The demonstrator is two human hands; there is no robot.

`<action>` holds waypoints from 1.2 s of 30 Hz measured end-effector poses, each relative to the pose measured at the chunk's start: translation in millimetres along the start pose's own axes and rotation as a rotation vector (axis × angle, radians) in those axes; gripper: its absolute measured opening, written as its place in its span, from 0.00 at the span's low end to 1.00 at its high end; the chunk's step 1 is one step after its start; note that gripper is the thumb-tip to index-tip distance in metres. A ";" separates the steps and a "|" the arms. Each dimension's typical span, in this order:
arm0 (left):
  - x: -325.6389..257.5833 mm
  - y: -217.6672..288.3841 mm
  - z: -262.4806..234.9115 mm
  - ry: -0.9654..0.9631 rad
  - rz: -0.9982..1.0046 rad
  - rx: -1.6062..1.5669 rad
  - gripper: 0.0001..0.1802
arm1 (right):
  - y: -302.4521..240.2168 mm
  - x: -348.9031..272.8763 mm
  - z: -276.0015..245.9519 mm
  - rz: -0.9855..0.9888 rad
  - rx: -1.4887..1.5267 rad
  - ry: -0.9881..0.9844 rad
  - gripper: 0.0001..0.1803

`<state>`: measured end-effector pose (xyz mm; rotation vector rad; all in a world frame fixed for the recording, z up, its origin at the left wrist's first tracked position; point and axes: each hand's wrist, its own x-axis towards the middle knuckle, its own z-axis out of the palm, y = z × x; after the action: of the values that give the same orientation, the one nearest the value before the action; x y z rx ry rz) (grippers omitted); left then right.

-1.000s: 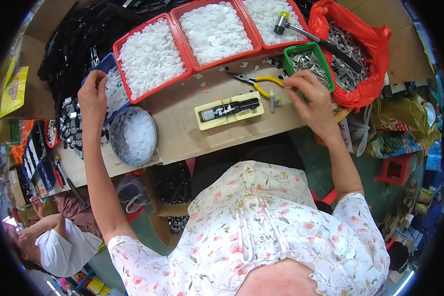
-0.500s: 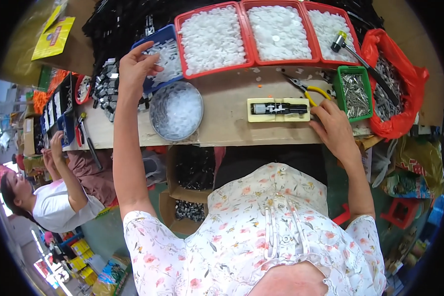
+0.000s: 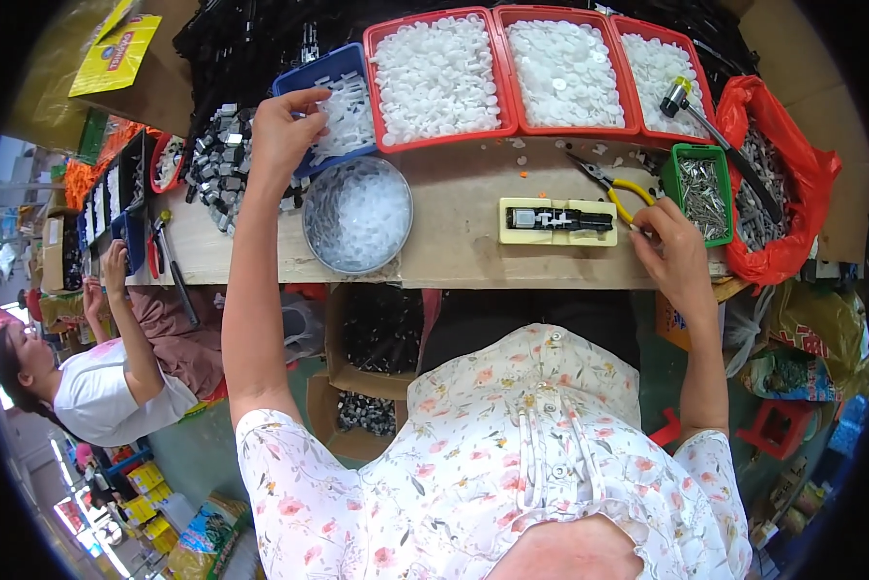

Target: Assemble small components by inserting plastic parts and metal pins into a housing using a jig, pliers, and a hammer.

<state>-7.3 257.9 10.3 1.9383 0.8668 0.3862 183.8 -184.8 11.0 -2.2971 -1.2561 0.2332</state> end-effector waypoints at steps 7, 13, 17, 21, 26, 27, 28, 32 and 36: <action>-3.2 12.2 2.2 0.076 0.031 -0.266 0.21 | 3.0 -4.7 -3.5 -0.001 0.052 0.034 0.07; -32.2 18.6 -1.2 0.106 0.046 -0.107 0.15 | -4.1 -4.8 -4.8 -0.018 0.160 0.141 0.08; -66.2 7.5 4.9 0.150 0.157 0.028 0.11 | 1.4 -7.1 -2.0 -0.023 0.170 0.139 0.07; -90.7 -2.0 16.0 0.119 0.273 0.205 0.07 | -2.7 -4.5 -2.5 -0.015 0.133 0.106 0.07; -100.8 -15.7 18.3 0.094 0.355 0.284 0.07 | -6.8 -0.8 -5.6 -0.042 0.092 0.085 0.06; -102.1 -11.4 17.9 0.093 0.357 0.281 0.07 | -7.1 -0.7 -6.3 -0.029 0.123 0.095 0.06; -104.8 -2.5 16.8 0.093 0.291 0.219 0.07 | -7.1 -0.9 -6.8 -0.016 0.153 0.104 0.06; -110.3 10.0 12.6 0.123 0.123 0.023 0.07 | -7.9 -4.3 -5.8 0.132 0.280 0.132 0.05; -122.4 35.2 39.1 0.059 0.020 -0.350 0.07 | -21.8 -0.3 3.6 0.155 0.557 0.178 0.09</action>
<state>-55.5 135.5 31.1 1.6198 0.7612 0.5698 166.2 -174.1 19.0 -1.8797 -0.7979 0.3712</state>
